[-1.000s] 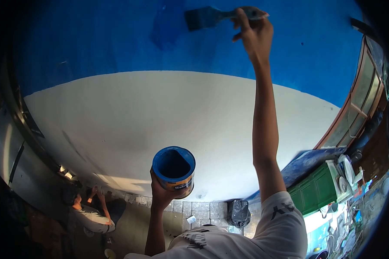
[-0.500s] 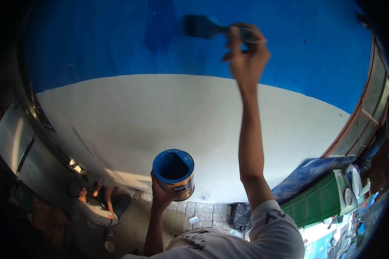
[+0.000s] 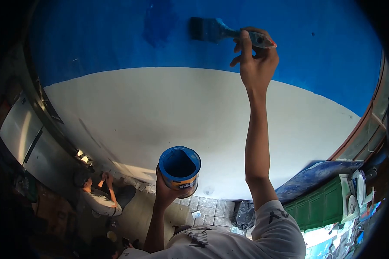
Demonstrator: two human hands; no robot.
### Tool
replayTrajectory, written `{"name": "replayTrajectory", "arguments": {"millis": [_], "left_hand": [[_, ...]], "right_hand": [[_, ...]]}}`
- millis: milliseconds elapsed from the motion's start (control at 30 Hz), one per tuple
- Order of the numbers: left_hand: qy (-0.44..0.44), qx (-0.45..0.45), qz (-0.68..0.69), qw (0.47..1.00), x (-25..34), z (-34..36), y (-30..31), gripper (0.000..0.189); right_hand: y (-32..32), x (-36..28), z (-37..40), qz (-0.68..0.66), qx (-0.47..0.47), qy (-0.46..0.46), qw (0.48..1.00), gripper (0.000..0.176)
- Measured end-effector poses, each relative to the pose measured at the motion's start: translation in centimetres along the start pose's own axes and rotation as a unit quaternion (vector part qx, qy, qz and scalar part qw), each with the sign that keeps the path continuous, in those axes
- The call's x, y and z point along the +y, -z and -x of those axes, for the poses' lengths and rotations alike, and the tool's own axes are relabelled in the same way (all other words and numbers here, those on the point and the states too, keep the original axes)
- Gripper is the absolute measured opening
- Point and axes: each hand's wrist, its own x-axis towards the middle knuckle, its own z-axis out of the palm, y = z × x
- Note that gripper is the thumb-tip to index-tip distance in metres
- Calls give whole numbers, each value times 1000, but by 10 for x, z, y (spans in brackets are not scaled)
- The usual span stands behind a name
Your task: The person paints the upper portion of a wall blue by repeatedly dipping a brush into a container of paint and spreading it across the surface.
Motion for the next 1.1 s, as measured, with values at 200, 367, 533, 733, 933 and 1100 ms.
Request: {"name": "replayTrajectory", "arguments": {"millis": [200,367,533,733,933,1100], "left_hand": [[12,-2,63,998,-6,-6,-4,110],[-23,-50,29,998,-8,-19,6,117],[-17,-72,36,997,-23,-23,12,116],[-47,-109,9,993,-58,-27,15,122],[-60,-106,-16,992,-89,-26,12,126],[-47,-119,14,992,-102,-22,6,124]], "right_hand": [[-25,-8,-24,-6,-69,42,997,17],[0,-19,-13,23,-11,24,999,20],[-8,-19,25,-47,-19,20,999,25],[14,16,64,-34,-25,-26,999,27],[66,15,97,33,47,4,998,27],[63,17,113,-47,-21,-11,999,28]]}}
